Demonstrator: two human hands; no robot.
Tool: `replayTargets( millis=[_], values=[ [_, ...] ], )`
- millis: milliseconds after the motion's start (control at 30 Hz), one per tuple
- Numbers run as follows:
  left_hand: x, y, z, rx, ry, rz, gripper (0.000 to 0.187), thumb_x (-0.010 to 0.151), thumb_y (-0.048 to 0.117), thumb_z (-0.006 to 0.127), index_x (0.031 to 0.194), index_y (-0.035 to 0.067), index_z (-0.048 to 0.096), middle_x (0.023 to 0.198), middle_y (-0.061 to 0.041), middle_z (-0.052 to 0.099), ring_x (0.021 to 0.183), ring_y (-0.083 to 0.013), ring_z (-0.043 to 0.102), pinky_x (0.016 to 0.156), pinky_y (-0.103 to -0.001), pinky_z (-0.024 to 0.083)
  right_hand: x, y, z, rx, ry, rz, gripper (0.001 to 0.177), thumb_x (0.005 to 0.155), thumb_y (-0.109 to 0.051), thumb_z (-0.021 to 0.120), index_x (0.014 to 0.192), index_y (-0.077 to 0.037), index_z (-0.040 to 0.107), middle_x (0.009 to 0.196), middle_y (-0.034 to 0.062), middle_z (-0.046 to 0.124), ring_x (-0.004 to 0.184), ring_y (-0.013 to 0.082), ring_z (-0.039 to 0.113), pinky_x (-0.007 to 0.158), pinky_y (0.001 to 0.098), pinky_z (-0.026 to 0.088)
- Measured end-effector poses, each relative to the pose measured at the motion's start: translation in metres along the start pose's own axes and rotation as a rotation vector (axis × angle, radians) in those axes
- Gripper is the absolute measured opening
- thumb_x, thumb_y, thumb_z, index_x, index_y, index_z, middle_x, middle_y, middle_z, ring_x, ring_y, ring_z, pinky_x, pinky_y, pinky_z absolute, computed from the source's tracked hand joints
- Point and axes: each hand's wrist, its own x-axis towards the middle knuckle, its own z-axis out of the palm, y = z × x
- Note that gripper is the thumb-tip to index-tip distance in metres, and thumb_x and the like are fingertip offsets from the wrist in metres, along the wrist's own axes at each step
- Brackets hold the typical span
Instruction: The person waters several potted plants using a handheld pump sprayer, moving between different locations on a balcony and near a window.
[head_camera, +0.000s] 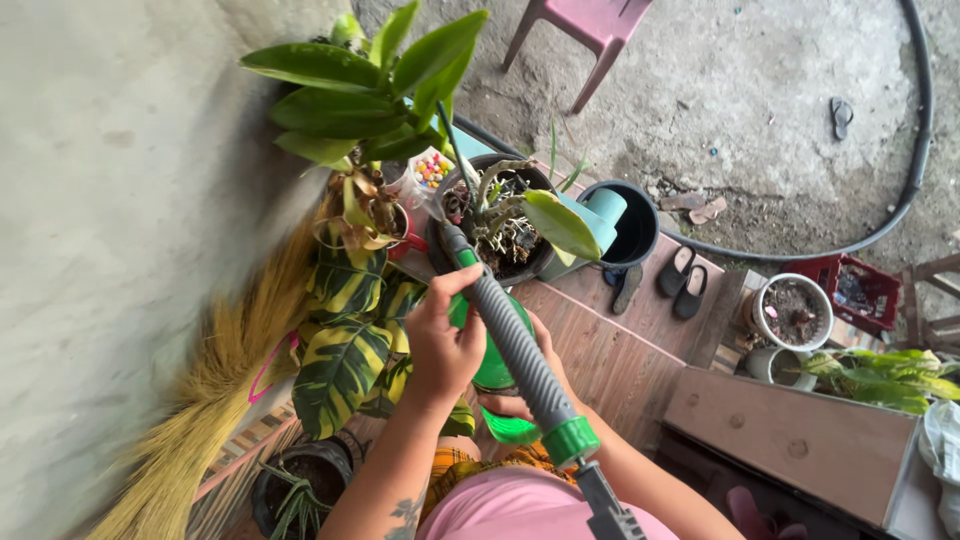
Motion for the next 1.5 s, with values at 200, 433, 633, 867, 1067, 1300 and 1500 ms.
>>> replayTargets(
  millis=[200,433,633,867,1067,1300,1500],
  values=[
    [0.011,-0.009,-0.004,0.048,0.05,0.044,0.032,0.093,-0.003,0.069,0.122,0.004,0.06,0.106,-0.014,0.073,0.097,-0.0265,0.075,0.087,-0.034,0.058,0.018,-0.004,-0.004,-0.008,-0.028,-0.073,0.133,0.061,-0.04,0.098,0.16,0.0,0.02,0.152,0.0189,0.048,0.141,0.0286,0.05,0.119,0.0427,0.039],
    [0.011,-0.021,-0.002,-0.017,0.049,-0.026,0.03,0.095,-0.003,0.068,0.123,0.003,0.06,0.108,-0.013,0.073,0.097,-0.0243,0.076,0.087,-0.032,0.059,0.024,-0.006,-0.005,-0.113,-0.048,-0.087,0.13,0.062,-0.034,0.1,0.158,0.002,0.02,0.148,0.0199,0.053,0.138,0.0272,0.054,0.116,0.0411,0.043],
    [0.01,-0.024,-0.001,0.005,0.054,-0.04,0.03,0.094,-0.003,0.068,0.122,0.003,0.061,0.108,-0.013,0.072,0.098,-0.0247,0.075,0.087,-0.033,0.058,0.024,-0.006,-0.009,-0.107,-0.083,-0.022,0.129,0.061,-0.032,0.1,0.157,0.002,0.02,0.146,0.0193,0.053,0.135,0.0273,0.054,0.114,0.0412,0.043],
    [0.015,-0.019,0.0,0.016,0.041,-0.01,0.028,0.095,0.0,0.07,0.121,0.003,0.061,0.107,-0.014,0.072,0.099,-0.0266,0.075,0.089,-0.034,0.058,0.028,-0.01,-0.011,-0.118,-0.056,-0.07,0.124,0.067,-0.032,0.098,0.158,0.002,0.021,0.147,0.0206,0.054,0.136,0.0275,0.057,0.115,0.0412,0.044],
    [0.019,-0.019,-0.001,-0.043,0.023,-0.036,0.025,0.1,0.003,0.067,0.124,0.002,0.059,0.109,-0.014,0.074,0.102,-0.0253,0.077,0.09,-0.033,0.06,0.032,-0.014,-0.008,-0.091,-0.05,-0.092,0.123,0.067,-0.031,0.097,0.158,0.002,0.021,0.148,0.0219,0.053,0.137,0.029,0.055,0.115,0.0421,0.043],
    [0.011,-0.025,-0.004,-0.014,0.029,-0.054,0.025,0.1,0.003,0.068,0.123,0.0,0.058,0.111,-0.016,0.074,0.105,-0.0251,0.077,0.092,-0.033,0.059,0.029,-0.013,-0.008,-0.089,-0.079,-0.083,0.118,0.07,-0.028,0.095,0.158,0.002,0.022,0.147,0.0213,0.054,0.136,0.0282,0.056,0.115,0.0416,0.043],
    [0.013,-0.028,0.001,-0.154,0.001,-0.09,0.025,0.101,0.001,0.065,0.125,-0.001,0.056,0.111,-0.016,0.074,0.104,-0.0228,0.076,0.092,-0.032,0.06,0.027,-0.015,-0.007,-0.105,-0.027,-0.075,0.112,0.073,-0.025,0.092,0.158,0.002,0.023,0.144,0.0206,0.057,0.133,0.0264,0.058,0.114,0.0398,0.045]
  ],
)
